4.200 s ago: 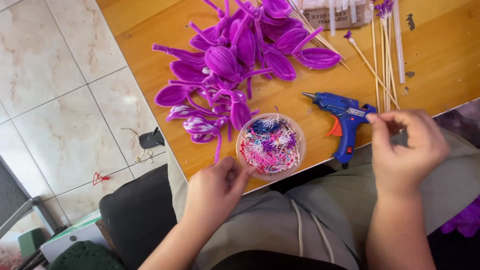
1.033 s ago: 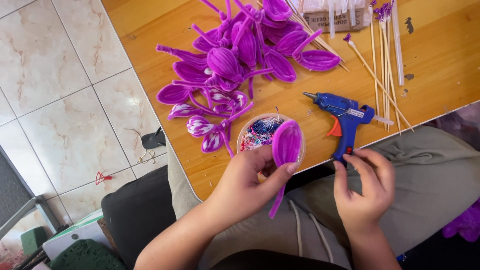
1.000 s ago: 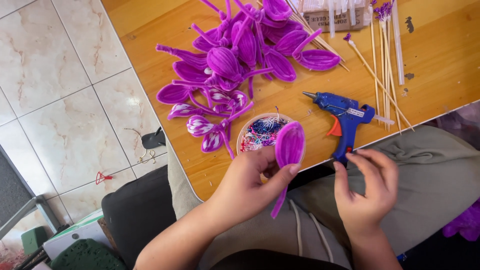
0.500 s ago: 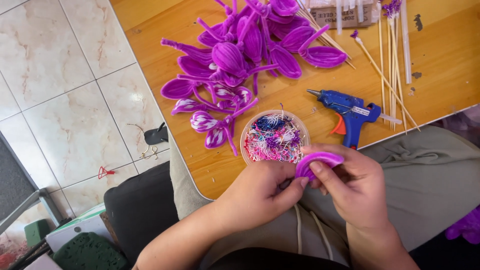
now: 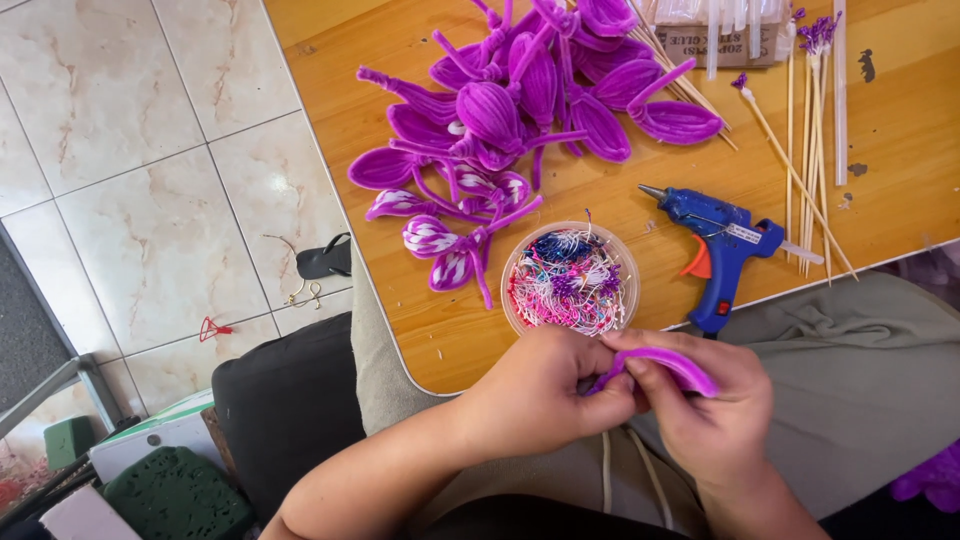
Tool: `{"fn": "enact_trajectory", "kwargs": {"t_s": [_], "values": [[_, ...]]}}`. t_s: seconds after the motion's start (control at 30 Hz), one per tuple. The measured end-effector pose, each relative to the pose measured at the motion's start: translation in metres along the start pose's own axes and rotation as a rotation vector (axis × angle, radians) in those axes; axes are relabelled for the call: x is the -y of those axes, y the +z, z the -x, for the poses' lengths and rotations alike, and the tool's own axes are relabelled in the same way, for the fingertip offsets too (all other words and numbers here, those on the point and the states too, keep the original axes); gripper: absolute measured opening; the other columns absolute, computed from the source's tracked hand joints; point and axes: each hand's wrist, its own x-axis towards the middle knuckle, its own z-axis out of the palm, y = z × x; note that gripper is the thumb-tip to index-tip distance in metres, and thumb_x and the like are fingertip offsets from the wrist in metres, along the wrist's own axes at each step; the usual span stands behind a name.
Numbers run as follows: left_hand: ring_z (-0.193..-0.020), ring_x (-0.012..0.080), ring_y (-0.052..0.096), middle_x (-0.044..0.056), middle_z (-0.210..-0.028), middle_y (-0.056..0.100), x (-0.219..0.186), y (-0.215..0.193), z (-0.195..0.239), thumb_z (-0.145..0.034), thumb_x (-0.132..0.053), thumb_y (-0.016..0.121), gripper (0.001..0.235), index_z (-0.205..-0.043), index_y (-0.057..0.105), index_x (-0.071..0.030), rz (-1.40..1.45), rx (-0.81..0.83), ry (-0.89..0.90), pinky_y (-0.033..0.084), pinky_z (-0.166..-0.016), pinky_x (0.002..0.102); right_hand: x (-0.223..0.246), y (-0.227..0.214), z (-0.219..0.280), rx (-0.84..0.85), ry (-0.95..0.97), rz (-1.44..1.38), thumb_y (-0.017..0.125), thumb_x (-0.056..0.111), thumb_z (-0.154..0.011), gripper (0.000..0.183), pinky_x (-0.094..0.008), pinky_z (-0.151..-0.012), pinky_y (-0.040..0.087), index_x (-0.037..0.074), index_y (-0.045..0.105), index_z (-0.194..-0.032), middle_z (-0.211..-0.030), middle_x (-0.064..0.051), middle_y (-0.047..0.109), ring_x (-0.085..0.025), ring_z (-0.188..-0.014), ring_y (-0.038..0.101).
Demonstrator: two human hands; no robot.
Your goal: The person shapes a purple pipe cleaner into a curved petal form by hand. They then use a thin wire to wrap and secure the base of the pipe cleaner, twisting it to hold the shape.
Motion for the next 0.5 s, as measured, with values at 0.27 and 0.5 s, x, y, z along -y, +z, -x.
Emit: {"fn": "enact_trajectory", "kwargs": {"t_s": [0.27, 0.5], "values": [[-0.059, 0.0083, 0.034, -0.004, -0.059, 0.034, 0.003, -0.007, 0.003, -0.09, -0.02, 0.058, 0.028, -0.064, 0.05, -0.014, -0.068, -0.016, -0.064, 0.033, -0.054, 0.034, -0.002, -0.003, -0.015, 0.116, 0.069, 0.065, 0.076, 0.011, -0.086, 0.017, -0.021, -0.077, 0.058, 0.006, 0.079, -0.102, -0.098, -0.006, 0.082, -0.009, -0.081, 0.075], [-0.053, 0.0119, 0.032, -0.002, -0.054, 0.032, 0.002, -0.01, 0.002, -0.093, -0.023, 0.059, 0.039, -0.061, 0.04, -0.016, -0.146, -0.12, -0.185, 0.03, -0.051, 0.036, -0.004, 0.015, -0.022, 0.029, -0.132, 0.145, 0.068, 0.012, -0.097, 0.016, -0.024, -0.079, 0.059, 0.004, 0.076, -0.108, -0.106, -0.008, 0.079, -0.011, -0.086, 0.076]]}}
